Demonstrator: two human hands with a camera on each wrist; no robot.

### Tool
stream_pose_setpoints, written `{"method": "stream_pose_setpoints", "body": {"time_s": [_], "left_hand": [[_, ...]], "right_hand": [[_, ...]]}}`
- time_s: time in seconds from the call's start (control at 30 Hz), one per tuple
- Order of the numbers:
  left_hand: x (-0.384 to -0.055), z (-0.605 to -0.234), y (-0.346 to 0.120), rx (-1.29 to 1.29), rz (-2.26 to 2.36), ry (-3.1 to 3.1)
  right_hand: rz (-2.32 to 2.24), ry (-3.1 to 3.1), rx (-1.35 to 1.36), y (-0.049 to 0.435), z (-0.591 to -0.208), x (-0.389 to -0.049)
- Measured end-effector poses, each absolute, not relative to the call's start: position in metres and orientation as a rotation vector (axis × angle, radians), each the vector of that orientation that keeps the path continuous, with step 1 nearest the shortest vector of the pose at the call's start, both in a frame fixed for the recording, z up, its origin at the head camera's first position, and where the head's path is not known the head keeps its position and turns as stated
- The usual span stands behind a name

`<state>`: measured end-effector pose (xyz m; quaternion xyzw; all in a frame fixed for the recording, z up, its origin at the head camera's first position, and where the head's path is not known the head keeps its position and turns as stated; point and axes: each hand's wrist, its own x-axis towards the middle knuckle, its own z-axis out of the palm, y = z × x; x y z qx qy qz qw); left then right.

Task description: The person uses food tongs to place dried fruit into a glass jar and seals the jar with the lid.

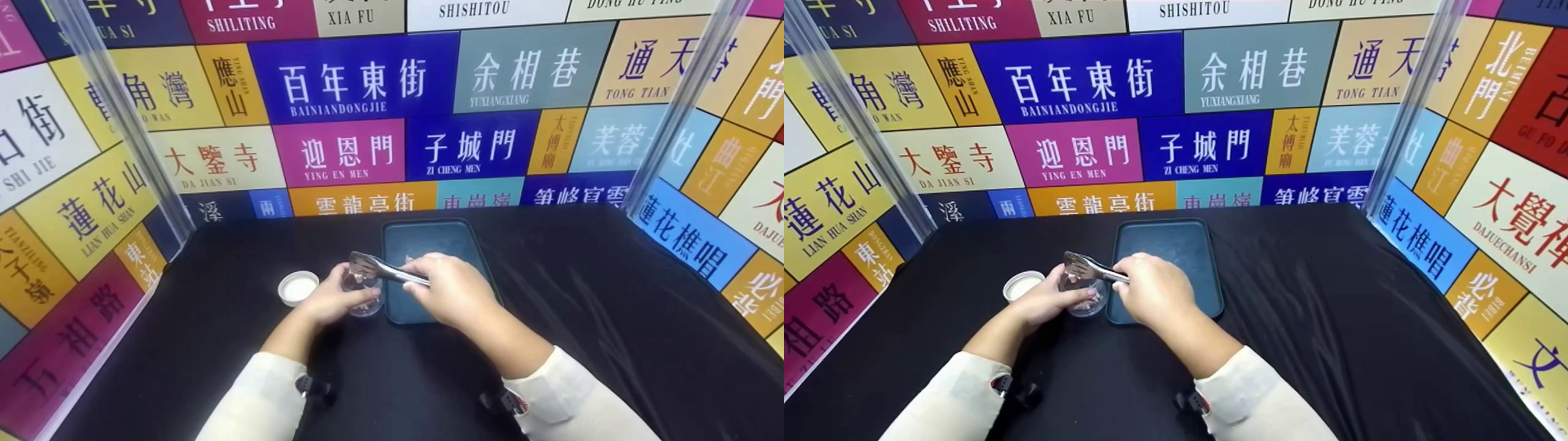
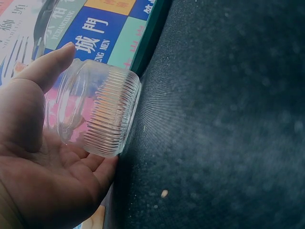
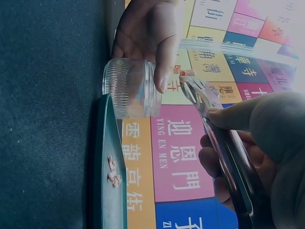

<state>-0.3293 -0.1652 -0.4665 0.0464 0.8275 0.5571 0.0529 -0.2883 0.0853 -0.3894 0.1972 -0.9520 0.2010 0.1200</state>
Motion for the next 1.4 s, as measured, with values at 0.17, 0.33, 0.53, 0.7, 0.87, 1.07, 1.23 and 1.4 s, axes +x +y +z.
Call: {"method": "stream_pose_setpoints", "body": {"time_s": [0.17,0.33,0.53,0.7,0.87,1.07,1.23,1.4], "left_hand": [[-0.3289,-0.4663,-0.1656,0.136,1.677,2.523],[-0.329,-0.466,-0.165,0.149,1.676,2.528],[-0.33,-0.4667,-0.1647,0.158,1.692,2.517],[-0.3302,-0.4672,-0.165,0.158,1.688,2.52],[-0.3296,-0.4663,-0.165,0.155,1.681,2.523],[-0.3296,-0.467,-0.1645,0.173,1.705,2.496],[-0.3292,-0.4672,-0.1643,0.173,1.746,2.457],[-0.3291,-0.4668,-0.1641,0.179,1.757,2.452]], "right_hand": [[0.585,-2.783,0.582,0.0844,-0.3895,-0.2882],[0.579,-2.757,0.595,0.0849,-0.3912,-0.2882],[0.575,-2.742,0.604,0.0851,-0.3918,-0.2883],[0.577,-2.746,0.591,0.0848,-0.3918,-0.2882],[0.577,-2.756,0.571,0.0847,-0.3925,-0.2886],[0.587,-2.768,0.563,0.085,-0.3926,-0.289],[0.59,-2.771,0.557,0.0849,-0.3927,-0.2893],[0.584,-2.75,0.565,0.0852,-0.3933,-0.2889]]}}
